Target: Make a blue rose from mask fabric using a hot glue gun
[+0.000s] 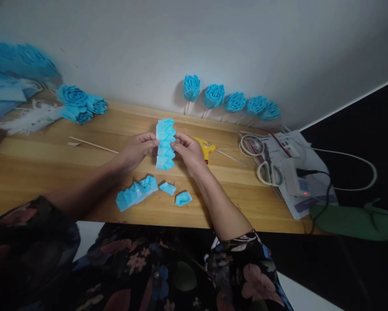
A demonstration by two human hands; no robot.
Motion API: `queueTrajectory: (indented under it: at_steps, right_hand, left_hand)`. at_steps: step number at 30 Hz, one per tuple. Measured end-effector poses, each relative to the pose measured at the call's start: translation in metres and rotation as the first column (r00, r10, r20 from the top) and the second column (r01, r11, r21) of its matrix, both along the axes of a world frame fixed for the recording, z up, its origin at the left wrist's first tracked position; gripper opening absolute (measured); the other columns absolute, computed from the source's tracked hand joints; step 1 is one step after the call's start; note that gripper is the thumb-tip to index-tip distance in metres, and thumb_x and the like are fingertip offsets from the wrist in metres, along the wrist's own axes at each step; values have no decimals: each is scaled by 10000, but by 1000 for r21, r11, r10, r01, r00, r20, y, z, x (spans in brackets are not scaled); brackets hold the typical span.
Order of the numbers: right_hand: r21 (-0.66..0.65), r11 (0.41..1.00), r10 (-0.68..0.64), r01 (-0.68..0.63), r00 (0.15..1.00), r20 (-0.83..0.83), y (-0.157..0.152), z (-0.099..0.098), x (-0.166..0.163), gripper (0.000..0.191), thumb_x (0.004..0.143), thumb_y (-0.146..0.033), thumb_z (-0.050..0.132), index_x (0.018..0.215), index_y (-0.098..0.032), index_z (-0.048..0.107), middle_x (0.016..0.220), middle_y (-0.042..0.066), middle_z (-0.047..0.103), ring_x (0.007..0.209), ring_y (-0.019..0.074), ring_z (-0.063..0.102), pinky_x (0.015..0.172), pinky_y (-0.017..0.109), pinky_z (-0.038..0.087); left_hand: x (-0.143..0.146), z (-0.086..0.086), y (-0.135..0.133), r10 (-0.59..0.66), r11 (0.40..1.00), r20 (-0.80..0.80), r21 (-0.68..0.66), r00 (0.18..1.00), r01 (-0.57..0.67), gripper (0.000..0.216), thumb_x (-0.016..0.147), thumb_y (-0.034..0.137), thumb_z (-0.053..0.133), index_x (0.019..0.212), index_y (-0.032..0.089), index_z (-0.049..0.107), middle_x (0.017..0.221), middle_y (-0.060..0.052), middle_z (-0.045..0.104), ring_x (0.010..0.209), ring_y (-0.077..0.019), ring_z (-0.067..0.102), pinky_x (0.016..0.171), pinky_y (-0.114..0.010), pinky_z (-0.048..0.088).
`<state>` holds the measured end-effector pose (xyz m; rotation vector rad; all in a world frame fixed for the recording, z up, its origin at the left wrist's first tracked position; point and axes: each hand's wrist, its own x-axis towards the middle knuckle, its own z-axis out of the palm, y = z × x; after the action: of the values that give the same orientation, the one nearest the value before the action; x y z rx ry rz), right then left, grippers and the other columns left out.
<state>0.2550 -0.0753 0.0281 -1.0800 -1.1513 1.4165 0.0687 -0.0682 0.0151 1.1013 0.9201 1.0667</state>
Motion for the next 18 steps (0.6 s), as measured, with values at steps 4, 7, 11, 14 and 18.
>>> queueTrajectory:
  at_steps: [4,7,11,14,18]
  right_hand:
    - [-7,999,-32,32,999,10,1,-2,1,348,680,-376,824,1005,-258,785,800,-37,646,726,141,548,754,323,485]
    - [-4,998,-60,60,998,7,3,-3,4,334,703,-385,825,1006,-254,771,849,-31,666,751,142,571,795,331,514]
    - [-3,998,-67,67,998,-4,4,-4,6,349,726,-405,835,1038,-269,757,924,-18,702,800,154,609,829,342,542]
    - [-13,999,-39,38,999,-20,2,-1,4,326,746,-446,826,1014,-273,753,912,-14,706,820,165,623,822,338,547]
    - [-39,999,34,-36,999,-40,0,3,1,317,785,-519,799,982,-276,746,899,-4,702,832,176,630,790,339,545]
  left_hand:
    - [0,2,0,-37,998,56,-54,998,40,329,748,456,817,758,176,646,688,4,653,626,-113,596,629,-253,474]
    - [0,3,0,-82,991,79,-97,993,90,384,775,534,790,803,176,654,738,-20,678,657,-138,631,640,-273,500]
    - [0,1,-1,-111,991,26,-71,993,113,376,740,507,845,797,175,679,728,-13,679,660,-134,619,668,-280,502]
    - [-1,-2,-1,-99,994,6,-40,995,99,360,702,463,885,763,178,674,683,10,663,621,-117,589,665,-275,494]
    - [-1,-5,1,-53,998,46,-33,998,54,353,702,458,890,766,180,682,690,17,673,622,-112,600,668,-268,501]
